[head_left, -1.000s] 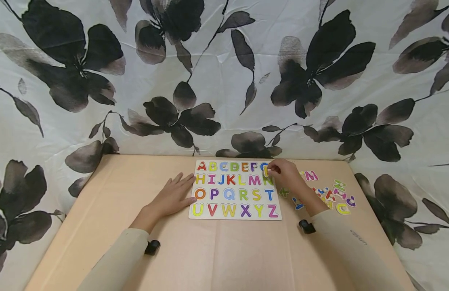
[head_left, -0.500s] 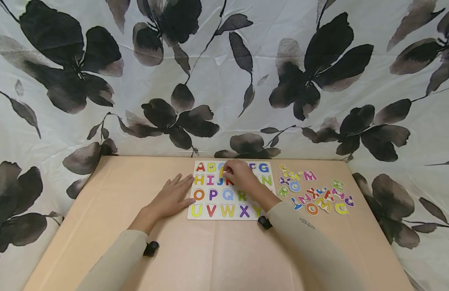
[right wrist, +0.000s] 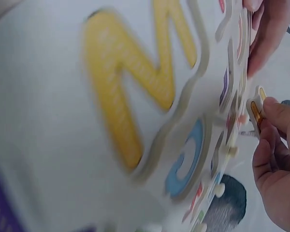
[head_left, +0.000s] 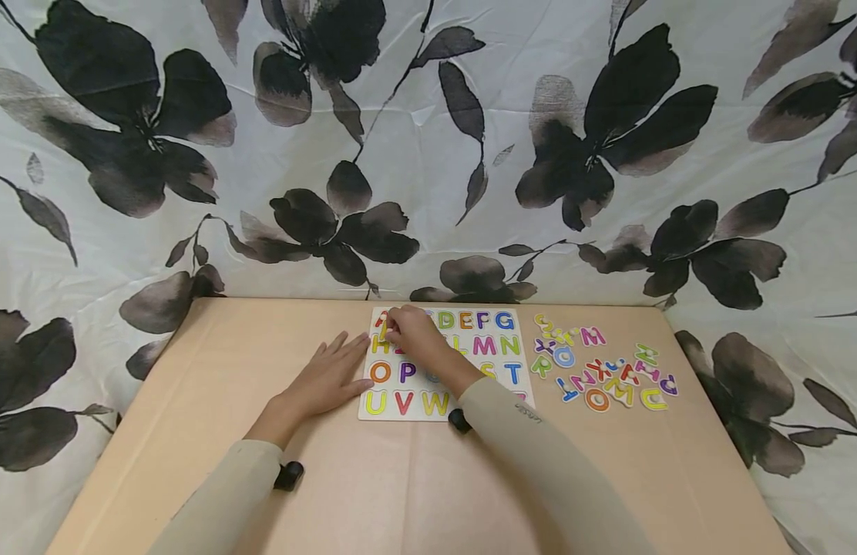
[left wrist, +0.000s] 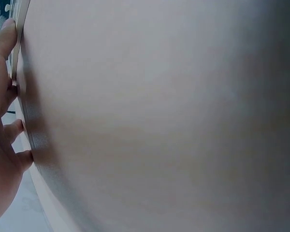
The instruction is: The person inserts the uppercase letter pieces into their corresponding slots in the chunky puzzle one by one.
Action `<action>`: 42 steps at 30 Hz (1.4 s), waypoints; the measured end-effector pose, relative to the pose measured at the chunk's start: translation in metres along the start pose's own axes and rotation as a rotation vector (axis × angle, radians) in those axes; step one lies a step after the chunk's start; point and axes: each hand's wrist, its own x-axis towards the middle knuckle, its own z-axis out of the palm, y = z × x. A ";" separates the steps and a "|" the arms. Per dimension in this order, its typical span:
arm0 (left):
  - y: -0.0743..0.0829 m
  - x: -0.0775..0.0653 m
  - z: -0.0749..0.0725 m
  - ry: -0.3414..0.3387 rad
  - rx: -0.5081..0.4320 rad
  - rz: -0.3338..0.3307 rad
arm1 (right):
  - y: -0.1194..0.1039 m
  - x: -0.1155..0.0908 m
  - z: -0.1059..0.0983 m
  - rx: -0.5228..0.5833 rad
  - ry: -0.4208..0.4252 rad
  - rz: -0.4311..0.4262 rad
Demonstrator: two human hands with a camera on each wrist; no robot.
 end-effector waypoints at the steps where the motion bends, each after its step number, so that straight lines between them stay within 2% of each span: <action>1: 0.000 0.000 0.000 0.004 -0.001 0.004 | -0.002 0.001 0.002 -0.008 -0.004 0.010; 9: 0.001 0.000 0.000 0.004 -0.013 0.025 | -0.014 0.004 0.015 -0.106 -0.083 0.032; 13: 0.003 0.000 0.000 0.001 -0.013 0.023 | -0.015 0.002 0.019 -0.135 -0.093 0.014; 18: 0.003 -0.001 -0.001 -0.011 -0.016 0.023 | -0.014 0.000 0.022 -0.150 -0.102 -0.007; 23: 0.004 -0.002 -0.002 0.000 0.000 0.039 | -0.013 -0.002 0.021 -0.122 -0.113 0.012; 30: 0.004 -0.002 -0.002 0.003 0.034 0.050 | -0.006 -0.015 0.007 -0.048 -0.087 0.014; 36: 0.002 -0.002 -0.001 0.000 0.037 0.055 | 0.006 -0.041 -0.014 0.040 -0.044 0.009; 42: 0.000 -0.004 0.000 -0.010 0.037 0.040 | 0.023 -0.065 -0.043 0.087 -0.033 0.058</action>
